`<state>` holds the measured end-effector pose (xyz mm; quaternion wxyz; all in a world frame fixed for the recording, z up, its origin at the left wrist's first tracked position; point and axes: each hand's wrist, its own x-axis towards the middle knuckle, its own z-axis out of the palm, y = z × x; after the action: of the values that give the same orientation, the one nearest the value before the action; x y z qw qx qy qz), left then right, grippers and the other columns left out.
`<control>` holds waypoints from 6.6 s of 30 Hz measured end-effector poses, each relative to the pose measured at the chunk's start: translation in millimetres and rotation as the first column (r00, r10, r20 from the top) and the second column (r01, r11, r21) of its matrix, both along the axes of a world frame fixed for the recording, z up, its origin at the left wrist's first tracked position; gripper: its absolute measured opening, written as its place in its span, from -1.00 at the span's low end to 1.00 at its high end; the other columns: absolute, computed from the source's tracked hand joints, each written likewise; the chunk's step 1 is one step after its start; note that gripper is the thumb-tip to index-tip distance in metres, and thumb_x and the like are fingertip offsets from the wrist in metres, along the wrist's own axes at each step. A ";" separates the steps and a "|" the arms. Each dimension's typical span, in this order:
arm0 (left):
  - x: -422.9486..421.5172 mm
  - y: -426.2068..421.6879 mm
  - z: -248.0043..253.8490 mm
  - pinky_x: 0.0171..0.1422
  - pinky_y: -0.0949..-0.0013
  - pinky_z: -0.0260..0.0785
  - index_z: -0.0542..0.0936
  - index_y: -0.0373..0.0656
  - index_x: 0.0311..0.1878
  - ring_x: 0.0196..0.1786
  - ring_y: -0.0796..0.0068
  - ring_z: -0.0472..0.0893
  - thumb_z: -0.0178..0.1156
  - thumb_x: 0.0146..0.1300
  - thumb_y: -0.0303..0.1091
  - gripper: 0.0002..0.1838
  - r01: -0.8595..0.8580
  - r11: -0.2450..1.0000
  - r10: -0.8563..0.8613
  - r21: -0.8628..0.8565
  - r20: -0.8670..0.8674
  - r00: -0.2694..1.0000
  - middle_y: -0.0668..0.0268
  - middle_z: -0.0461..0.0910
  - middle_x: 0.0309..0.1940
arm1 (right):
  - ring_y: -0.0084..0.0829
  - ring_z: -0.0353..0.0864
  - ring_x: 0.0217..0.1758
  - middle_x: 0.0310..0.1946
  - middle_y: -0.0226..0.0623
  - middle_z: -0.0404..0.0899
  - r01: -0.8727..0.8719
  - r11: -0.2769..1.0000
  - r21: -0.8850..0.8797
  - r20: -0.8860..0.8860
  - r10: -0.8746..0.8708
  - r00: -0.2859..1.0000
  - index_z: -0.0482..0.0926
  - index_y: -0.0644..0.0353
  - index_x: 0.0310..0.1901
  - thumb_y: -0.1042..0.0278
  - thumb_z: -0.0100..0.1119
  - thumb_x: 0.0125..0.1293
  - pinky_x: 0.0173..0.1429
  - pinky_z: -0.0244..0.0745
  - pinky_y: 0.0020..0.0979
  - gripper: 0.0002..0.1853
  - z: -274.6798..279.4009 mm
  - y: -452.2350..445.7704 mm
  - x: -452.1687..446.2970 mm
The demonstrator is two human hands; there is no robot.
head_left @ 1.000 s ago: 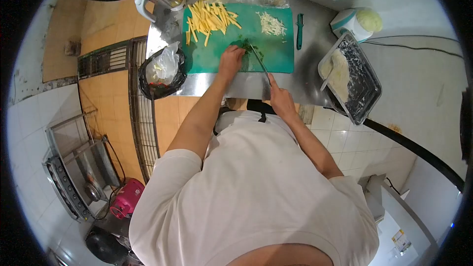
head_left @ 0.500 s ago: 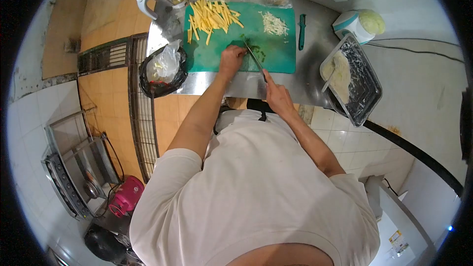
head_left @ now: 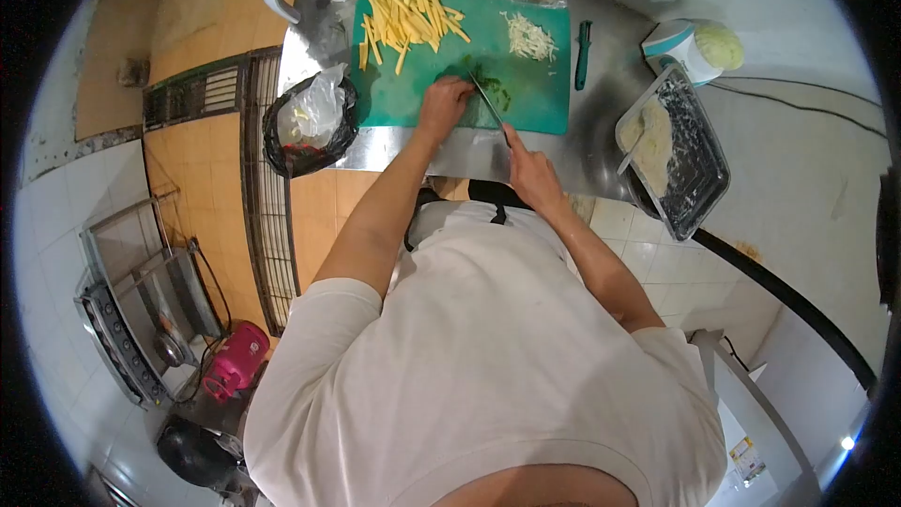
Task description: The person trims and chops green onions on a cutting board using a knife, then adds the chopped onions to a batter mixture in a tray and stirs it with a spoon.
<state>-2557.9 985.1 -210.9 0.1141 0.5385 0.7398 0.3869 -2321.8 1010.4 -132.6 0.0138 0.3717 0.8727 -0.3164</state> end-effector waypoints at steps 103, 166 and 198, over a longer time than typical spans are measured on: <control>-3.2 -3.4 -14.7 0.03 0.10 0.46 0.75 -0.18 -0.29 -0.13 0.13 0.65 0.31 0.11 -0.53 -0.89 0.006 0.997 -0.003 0.077 -0.037 0.999 0.20 0.71 -0.29 | 0.42 0.62 -0.22 -0.39 0.34 0.62 0.082 0.986 -0.143 0.115 -0.066 0.991 0.06 -0.34 0.56 0.23 -0.09 0.54 -0.04 0.52 0.28 -0.39 -0.4 -3.7 -9.0; 5.7 -3.8 9.2 -0.26 0.10 0.50 0.49 -0.18 -0.24 -0.32 -0.03 0.69 0.34 0.12 -0.57 -0.79 -0.111 0.993 0.105 0.029 0.155 0.982 0.07 0.66 -0.42 | 0.38 0.62 -0.19 -0.26 0.32 0.64 0.061 0.979 -0.194 0.141 -0.034 0.989 0.08 -0.29 0.57 0.24 -0.06 0.52 0.04 0.52 0.24 -0.37 15.1 11.7 -17.3; -1.0 -6.5 0.2 -0.16 0.09 0.54 0.43 -0.16 -0.14 -0.19 -0.01 0.73 0.41 0.14 -0.53 -0.67 -0.082 0.997 0.077 0.014 0.230 0.970 0.08 0.72 -0.31 | 0.35 0.64 -0.30 -0.51 0.26 0.55 -0.003 0.995 -0.102 0.113 0.015 0.994 0.16 -0.23 0.56 0.16 -0.08 0.55 -0.13 0.53 0.20 -0.42 24.0 14.9 3.5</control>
<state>-2558.9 978.6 -210.7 0.1768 0.4615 0.7380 0.4594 -2318.3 1025.4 -108.6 0.0836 0.3840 0.8549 -0.3387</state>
